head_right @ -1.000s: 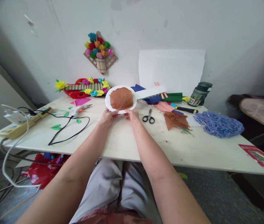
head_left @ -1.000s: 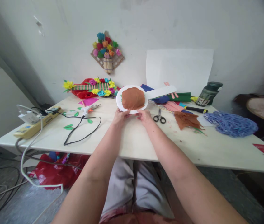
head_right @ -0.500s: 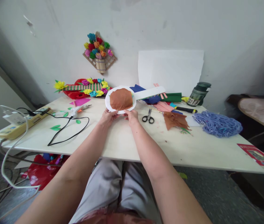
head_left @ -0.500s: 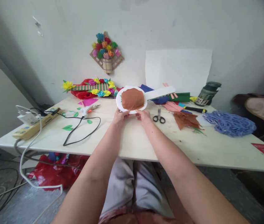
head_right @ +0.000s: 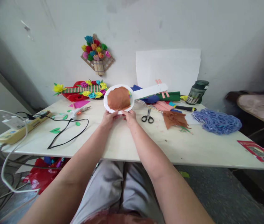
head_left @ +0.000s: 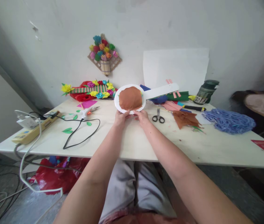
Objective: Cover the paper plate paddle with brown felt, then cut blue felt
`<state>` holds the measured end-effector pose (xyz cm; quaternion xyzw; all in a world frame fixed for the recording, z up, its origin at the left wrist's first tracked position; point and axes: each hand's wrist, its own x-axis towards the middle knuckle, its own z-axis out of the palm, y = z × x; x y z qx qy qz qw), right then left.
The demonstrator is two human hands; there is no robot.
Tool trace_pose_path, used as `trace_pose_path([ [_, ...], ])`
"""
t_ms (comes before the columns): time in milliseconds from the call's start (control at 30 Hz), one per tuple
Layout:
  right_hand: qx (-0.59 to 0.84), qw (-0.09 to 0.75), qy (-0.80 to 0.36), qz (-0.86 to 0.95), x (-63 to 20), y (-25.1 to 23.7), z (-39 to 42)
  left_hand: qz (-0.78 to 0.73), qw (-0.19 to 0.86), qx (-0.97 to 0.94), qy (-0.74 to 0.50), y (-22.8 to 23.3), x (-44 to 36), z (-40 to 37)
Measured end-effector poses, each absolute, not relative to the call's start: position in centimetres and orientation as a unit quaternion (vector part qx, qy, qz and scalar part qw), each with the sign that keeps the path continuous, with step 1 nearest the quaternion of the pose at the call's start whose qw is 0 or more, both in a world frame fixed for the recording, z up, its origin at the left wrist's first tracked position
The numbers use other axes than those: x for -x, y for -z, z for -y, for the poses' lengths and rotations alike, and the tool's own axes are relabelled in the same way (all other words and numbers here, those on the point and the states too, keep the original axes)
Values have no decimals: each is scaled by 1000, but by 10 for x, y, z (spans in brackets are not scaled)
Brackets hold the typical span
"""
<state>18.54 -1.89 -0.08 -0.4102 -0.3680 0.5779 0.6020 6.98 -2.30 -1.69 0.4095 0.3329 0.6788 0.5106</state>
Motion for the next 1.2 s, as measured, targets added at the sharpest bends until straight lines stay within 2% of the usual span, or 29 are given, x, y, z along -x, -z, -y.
trace_pose_path([
  [533,404,599,-589,362,-191,4,12,-344,515,-390,-682,16,-65,21],
  [1000,447,624,-539,346,-185,1,17,-356,520,-399,-666,16,-69,23],
  [1200,410,599,-577,376,-190,3,15,-365,511,-387,-675,15,-67,23],
])
